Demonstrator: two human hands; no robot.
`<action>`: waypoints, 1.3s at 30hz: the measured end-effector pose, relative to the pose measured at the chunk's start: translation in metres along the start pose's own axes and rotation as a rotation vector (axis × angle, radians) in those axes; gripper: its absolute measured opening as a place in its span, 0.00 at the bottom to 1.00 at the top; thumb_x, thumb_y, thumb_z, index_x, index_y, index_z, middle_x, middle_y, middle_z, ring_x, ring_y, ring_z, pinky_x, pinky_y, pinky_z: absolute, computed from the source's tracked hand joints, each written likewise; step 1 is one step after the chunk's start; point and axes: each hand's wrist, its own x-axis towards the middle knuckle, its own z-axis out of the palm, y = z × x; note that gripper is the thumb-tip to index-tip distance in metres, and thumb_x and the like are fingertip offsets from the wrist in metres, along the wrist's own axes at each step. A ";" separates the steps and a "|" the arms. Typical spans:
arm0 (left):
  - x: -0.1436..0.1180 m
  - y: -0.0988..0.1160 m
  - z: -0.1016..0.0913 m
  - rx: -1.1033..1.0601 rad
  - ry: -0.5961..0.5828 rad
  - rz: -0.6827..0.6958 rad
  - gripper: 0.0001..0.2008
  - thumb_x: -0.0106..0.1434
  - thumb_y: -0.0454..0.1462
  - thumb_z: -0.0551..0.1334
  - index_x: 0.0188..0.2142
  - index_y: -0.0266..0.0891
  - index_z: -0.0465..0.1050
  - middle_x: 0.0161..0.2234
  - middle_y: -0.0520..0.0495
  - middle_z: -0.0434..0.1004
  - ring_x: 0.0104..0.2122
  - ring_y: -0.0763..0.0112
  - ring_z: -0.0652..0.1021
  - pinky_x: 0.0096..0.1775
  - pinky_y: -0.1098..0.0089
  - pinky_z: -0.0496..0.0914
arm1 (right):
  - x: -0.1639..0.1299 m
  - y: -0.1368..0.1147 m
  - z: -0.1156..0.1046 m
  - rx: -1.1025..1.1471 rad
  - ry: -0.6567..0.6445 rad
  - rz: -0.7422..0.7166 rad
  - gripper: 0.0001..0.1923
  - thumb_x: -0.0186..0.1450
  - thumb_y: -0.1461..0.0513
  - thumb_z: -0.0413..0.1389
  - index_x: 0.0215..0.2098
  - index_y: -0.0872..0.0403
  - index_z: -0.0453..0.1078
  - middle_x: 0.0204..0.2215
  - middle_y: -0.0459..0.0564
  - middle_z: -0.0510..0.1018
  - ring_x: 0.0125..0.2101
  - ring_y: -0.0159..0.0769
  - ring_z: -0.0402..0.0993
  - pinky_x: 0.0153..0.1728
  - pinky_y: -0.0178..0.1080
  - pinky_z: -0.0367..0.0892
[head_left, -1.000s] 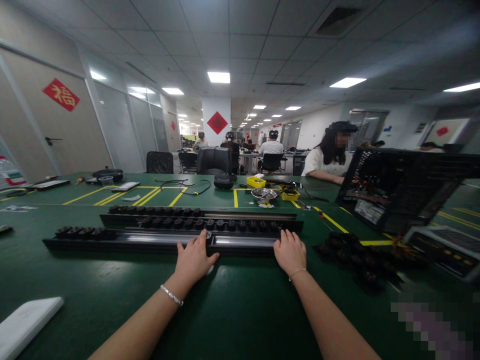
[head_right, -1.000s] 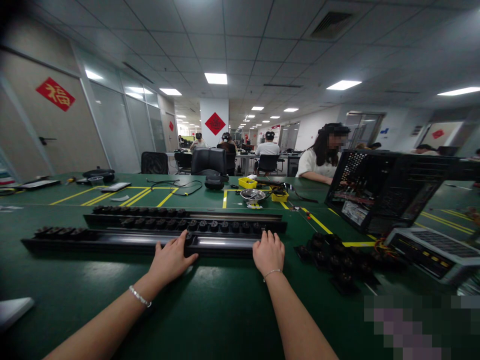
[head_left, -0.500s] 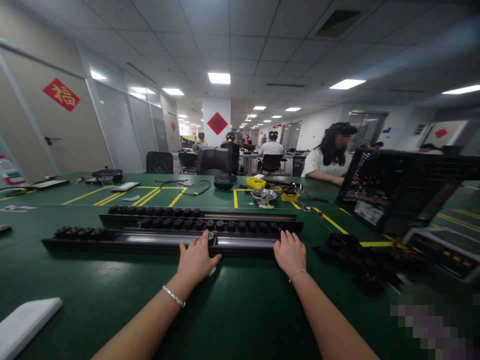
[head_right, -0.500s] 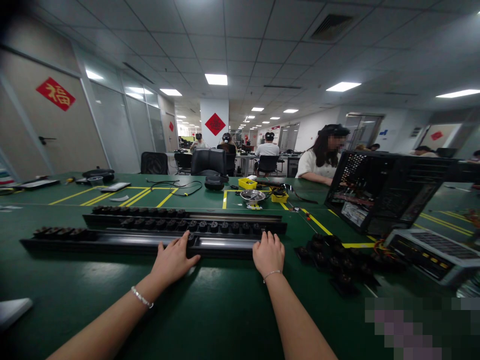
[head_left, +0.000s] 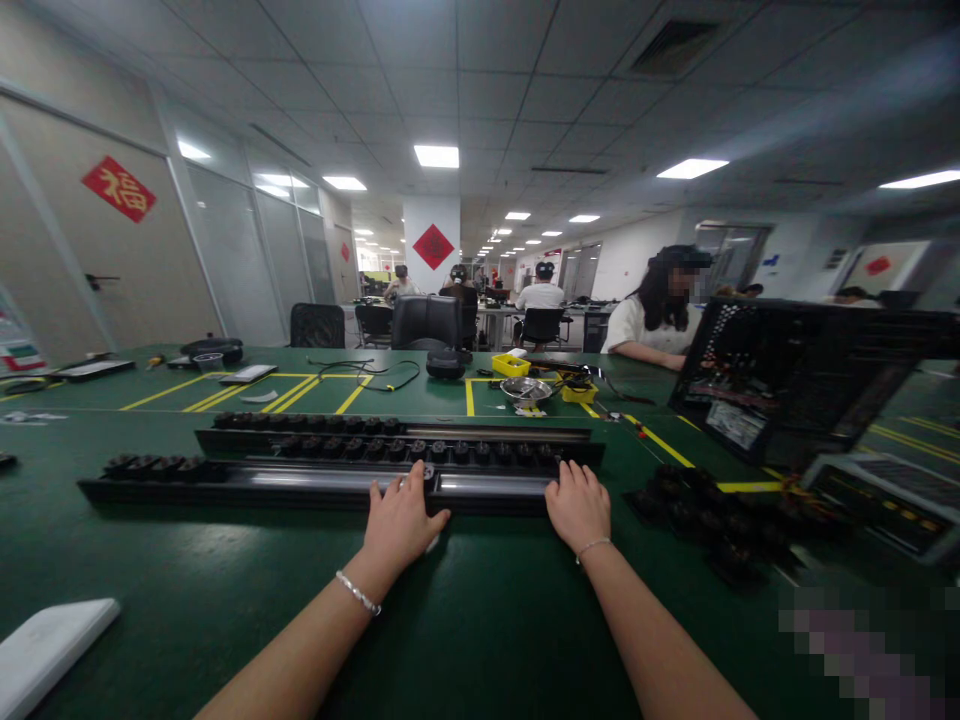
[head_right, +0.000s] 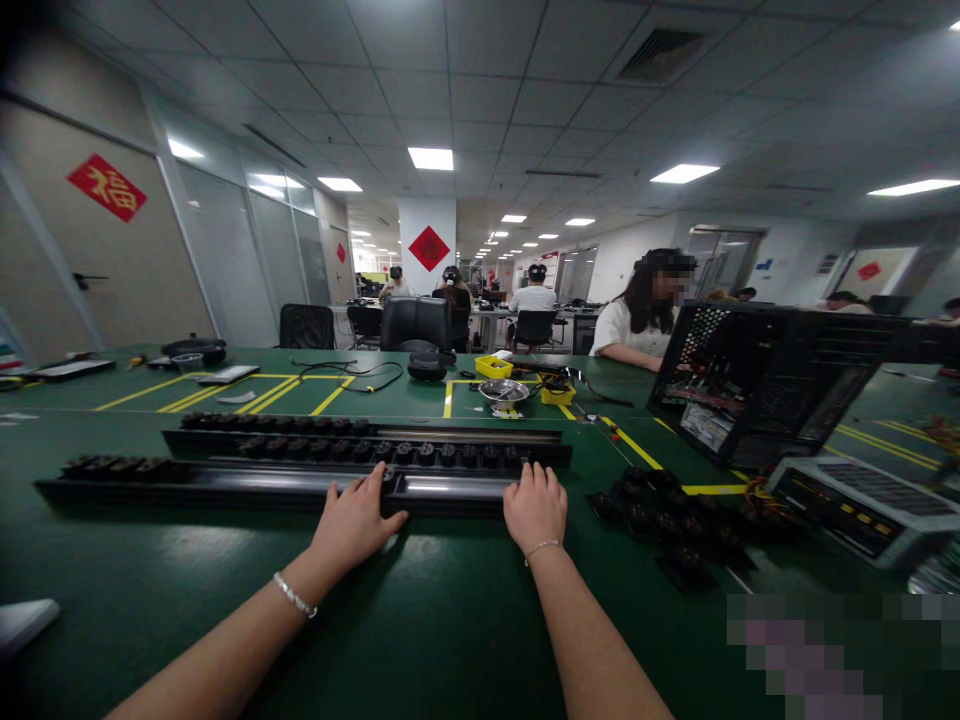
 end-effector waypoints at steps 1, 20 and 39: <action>0.000 0.000 0.000 -0.003 0.001 0.000 0.41 0.54 0.53 0.52 0.61 0.33 0.43 0.56 0.35 0.63 0.56 0.53 0.61 0.56 0.45 0.47 | 0.000 0.000 0.000 0.000 0.005 0.001 0.27 0.62 0.59 0.40 0.58 0.60 0.58 0.58 0.54 0.61 0.58 0.42 0.50 0.55 0.43 0.46; 0.000 0.021 0.002 -0.016 0.031 0.048 0.40 0.54 0.51 0.54 0.61 0.32 0.46 0.57 0.34 0.62 0.55 0.52 0.63 0.56 0.49 0.50 | 0.000 0.000 0.001 0.016 0.024 -0.008 0.27 0.62 0.59 0.40 0.57 0.60 0.59 0.57 0.54 0.62 0.57 0.43 0.51 0.54 0.44 0.47; 0.000 0.037 0.001 -0.064 0.012 0.053 0.40 0.54 0.50 0.54 0.61 0.33 0.45 0.56 0.33 0.62 0.55 0.54 0.64 0.56 0.48 0.49 | 0.000 0.001 0.003 0.008 0.040 -0.008 0.27 0.62 0.59 0.40 0.57 0.60 0.59 0.57 0.54 0.63 0.57 0.42 0.51 0.54 0.43 0.47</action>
